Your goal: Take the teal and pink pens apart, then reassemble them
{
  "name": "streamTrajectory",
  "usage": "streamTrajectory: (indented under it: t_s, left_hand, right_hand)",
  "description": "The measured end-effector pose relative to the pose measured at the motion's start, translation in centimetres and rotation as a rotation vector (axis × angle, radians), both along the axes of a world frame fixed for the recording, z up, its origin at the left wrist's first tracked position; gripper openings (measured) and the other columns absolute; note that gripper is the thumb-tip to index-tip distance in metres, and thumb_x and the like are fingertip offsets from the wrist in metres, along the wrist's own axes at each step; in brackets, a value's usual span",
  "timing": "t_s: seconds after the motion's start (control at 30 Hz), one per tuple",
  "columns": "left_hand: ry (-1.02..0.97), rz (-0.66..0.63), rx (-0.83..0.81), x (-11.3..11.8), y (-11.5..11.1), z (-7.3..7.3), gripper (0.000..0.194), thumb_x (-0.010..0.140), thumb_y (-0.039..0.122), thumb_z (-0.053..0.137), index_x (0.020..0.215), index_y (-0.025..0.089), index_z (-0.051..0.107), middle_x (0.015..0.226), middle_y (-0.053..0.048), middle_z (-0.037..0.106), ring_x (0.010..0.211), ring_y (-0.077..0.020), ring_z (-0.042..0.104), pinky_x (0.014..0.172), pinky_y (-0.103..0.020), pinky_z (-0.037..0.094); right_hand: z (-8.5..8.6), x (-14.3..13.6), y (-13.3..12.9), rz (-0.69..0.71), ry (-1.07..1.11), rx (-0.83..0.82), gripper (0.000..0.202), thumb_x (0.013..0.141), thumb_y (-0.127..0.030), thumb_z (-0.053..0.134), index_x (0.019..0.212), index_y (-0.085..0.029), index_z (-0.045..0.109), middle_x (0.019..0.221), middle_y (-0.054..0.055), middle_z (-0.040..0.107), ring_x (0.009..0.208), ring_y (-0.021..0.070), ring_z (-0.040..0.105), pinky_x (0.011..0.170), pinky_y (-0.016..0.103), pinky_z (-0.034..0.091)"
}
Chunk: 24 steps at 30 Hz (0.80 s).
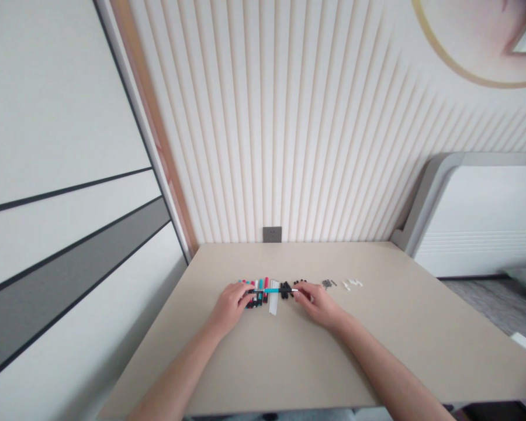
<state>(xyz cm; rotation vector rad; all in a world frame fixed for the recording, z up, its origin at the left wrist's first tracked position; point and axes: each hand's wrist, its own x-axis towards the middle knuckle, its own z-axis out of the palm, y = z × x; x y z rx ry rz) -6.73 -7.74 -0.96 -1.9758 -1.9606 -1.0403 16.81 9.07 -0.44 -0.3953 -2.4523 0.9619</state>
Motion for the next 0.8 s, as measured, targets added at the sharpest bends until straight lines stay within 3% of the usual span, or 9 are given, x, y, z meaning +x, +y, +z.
streamTrajectory:
  t_s: [0.2, 0.47, 0.8]
  left_hand:
    - [-0.005, -0.003, -0.020, 0.07, -0.06, 0.15, 0.013, 0.095, 0.027, 0.050, 0.100, 0.022, 0.061, 0.090, -0.002, 0.068, 0.083, -0.0184, 0.062, 0.076, -0.030, 0.047]
    - [-0.012, -0.005, -0.007, 0.11, -0.09, 0.13, 0.013, 0.095, 0.029, 0.051, 0.100, 0.022, 0.062, 0.088, -0.001, 0.068, 0.081, -0.0177, 0.061, 0.075, -0.029, 0.047]
    - [0.010, -0.027, 0.016, -0.11, 0.02, -0.12, 0.019, 0.097, 0.032, 0.048, 0.101, 0.021, 0.063, 0.089, -0.003, 0.069, 0.082, -0.0175, 0.062, 0.077, -0.030, 0.047]
  right_hand:
    - [0.14, 0.07, 0.01, 0.010, -0.012, 0.046, 0.032, 0.098, -0.036, 0.039, 0.079, -0.019, 0.058, 0.068, -0.001, 0.055, 0.062, 0.0119, 0.048, 0.059, 0.023, 0.035]
    - [0.16, 0.03, -0.01, 0.013, -0.008, 0.039, 0.028, 0.097, -0.036, 0.042, 0.087, -0.019, 0.061, 0.072, 0.000, 0.059, 0.062, 0.0123, 0.050, 0.060, 0.023, 0.037]
    - [0.02, 0.25, -0.01, 0.058, -0.038, 0.055, 0.040, 0.100, -0.036, 0.036, 0.070, -0.019, 0.056, 0.063, -0.001, 0.056, 0.058, 0.0111, 0.051, 0.061, 0.023, 0.036]
